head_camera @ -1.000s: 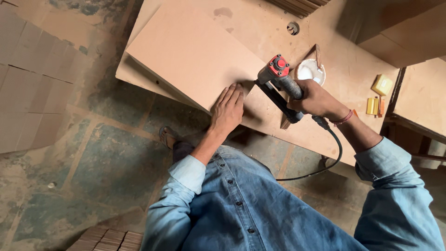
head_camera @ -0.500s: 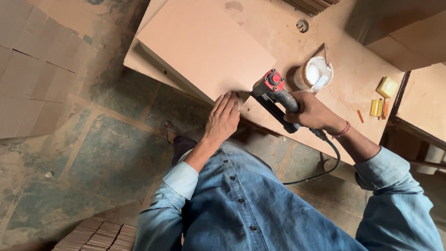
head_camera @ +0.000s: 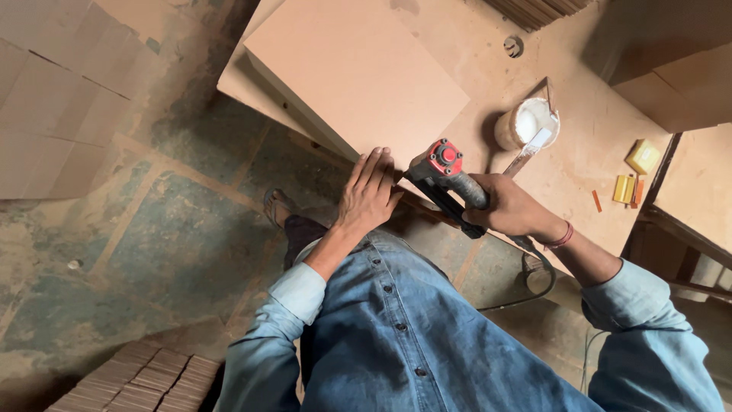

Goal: The person applies glue to the edges of a cardboard box frame, places a flat cardboard panel on top, and secures it with a pneumatic nail gun. This process is repeated for multiple boxes.

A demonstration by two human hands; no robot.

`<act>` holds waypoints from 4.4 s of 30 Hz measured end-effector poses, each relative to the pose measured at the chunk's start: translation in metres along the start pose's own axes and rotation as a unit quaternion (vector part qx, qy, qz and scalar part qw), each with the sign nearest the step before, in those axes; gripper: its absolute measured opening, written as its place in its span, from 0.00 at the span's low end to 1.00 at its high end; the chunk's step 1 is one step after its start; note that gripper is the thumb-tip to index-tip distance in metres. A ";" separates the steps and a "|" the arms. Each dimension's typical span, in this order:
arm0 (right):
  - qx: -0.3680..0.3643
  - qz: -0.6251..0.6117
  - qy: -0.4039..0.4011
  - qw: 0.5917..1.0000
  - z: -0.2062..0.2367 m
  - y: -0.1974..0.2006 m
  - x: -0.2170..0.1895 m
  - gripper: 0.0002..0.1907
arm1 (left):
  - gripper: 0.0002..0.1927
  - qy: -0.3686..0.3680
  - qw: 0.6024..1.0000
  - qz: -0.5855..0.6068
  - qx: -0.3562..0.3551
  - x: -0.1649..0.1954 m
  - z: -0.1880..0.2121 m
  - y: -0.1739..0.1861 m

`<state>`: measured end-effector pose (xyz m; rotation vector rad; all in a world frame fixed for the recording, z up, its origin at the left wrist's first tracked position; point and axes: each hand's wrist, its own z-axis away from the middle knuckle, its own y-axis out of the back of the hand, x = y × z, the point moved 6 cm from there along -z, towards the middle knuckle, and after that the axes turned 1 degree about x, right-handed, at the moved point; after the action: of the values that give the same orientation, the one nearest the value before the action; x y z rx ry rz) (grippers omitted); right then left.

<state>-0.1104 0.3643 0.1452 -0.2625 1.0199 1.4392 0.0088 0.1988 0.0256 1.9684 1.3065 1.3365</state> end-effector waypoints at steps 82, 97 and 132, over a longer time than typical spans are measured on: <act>0.158 -0.098 -0.031 0.982 -0.030 0.153 0.075 0.11 | 0.33 -0.025 0.994 -0.002 -0.107 0.001 -0.156 -0.106; 0.121 -0.071 0.012 0.990 -0.025 0.125 0.071 0.08 | 0.24 -0.057 0.998 0.007 -0.009 0.007 -0.119 -0.081; 0.090 -0.025 -0.006 0.996 -0.018 0.063 0.030 0.24 | 0.21 -0.043 0.998 0.002 0.046 -0.004 -0.032 -0.037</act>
<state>-0.1796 0.3843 0.1401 -0.1469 1.1173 1.2933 -0.0369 0.2078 0.0096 2.0677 1.3462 1.1979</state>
